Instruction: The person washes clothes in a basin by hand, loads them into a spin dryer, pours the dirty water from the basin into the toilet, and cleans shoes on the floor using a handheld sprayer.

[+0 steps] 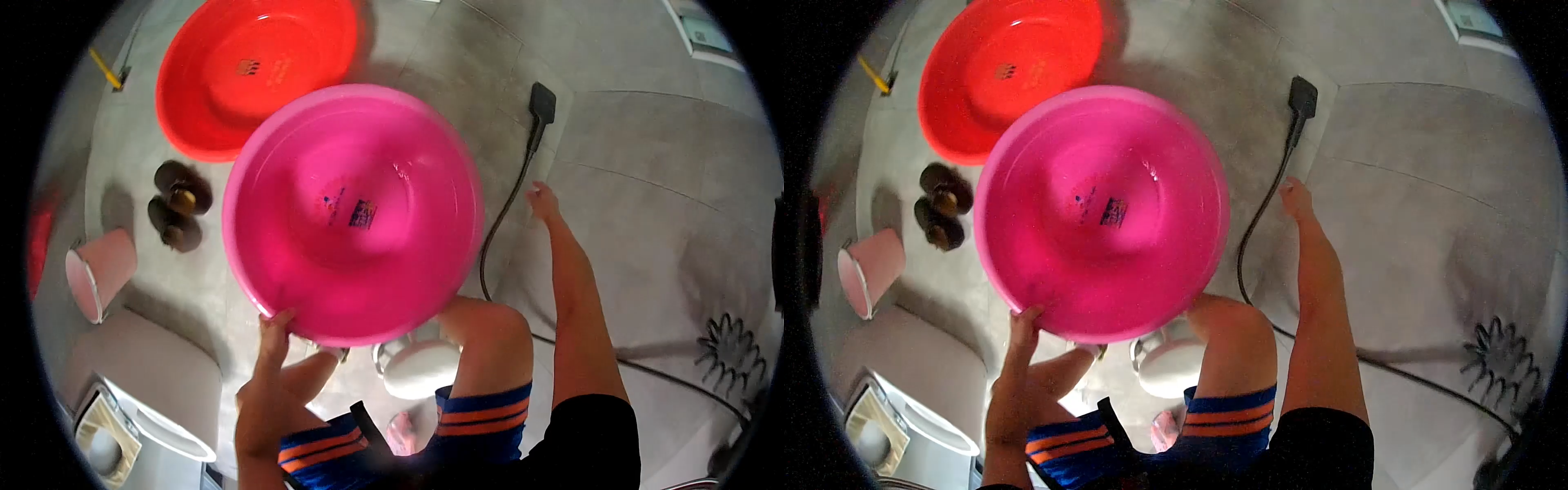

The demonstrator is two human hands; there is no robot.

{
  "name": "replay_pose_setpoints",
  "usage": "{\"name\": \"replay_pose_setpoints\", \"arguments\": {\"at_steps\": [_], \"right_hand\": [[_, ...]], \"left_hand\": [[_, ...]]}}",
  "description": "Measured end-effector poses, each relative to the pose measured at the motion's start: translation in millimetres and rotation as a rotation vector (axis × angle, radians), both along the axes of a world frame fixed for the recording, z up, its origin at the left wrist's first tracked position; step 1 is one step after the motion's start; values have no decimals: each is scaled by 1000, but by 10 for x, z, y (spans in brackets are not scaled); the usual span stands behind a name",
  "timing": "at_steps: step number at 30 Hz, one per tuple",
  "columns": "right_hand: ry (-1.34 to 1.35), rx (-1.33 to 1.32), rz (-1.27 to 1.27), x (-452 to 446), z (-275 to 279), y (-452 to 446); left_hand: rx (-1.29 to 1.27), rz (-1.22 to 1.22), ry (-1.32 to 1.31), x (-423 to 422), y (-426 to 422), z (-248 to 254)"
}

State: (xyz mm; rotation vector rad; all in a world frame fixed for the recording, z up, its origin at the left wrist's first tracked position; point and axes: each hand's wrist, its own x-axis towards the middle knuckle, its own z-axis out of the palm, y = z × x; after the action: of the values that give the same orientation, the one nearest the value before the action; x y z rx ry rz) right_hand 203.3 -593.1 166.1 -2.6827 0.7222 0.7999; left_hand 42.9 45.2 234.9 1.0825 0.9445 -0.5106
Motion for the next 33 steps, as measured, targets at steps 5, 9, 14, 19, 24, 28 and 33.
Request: {"name": "replay_pose_setpoints", "arguments": {"at_steps": [5, 9, 14, 19, 24, 28, 33], "right_hand": [[-122, -106, 108, 606, -812, -745], [-240, -300, 150, 1055, -1370, -1211], [-344, -325, -13, 1282, -1803, -1348], [-537, -251, -112, 1196, -1545, -1165], [-945, -107, -255, 1053, -712, -681], [-852, -65, -103, 943, -80, -506], [-806, 218, 184, 501, 1185, 667]], "left_hand": [[96, -94, 12, 190, 94, -373], [83, -95, -73, 327, 6, -451], [153, -137, -119, 398, -32, -574], [261, -85, -122, 424, -96, -776], [288, 89, -265, 469, -178, -944], [356, 146, -233, 625, -168, -1216], [1132, 1, -512, 851, -373, -1206]]}}
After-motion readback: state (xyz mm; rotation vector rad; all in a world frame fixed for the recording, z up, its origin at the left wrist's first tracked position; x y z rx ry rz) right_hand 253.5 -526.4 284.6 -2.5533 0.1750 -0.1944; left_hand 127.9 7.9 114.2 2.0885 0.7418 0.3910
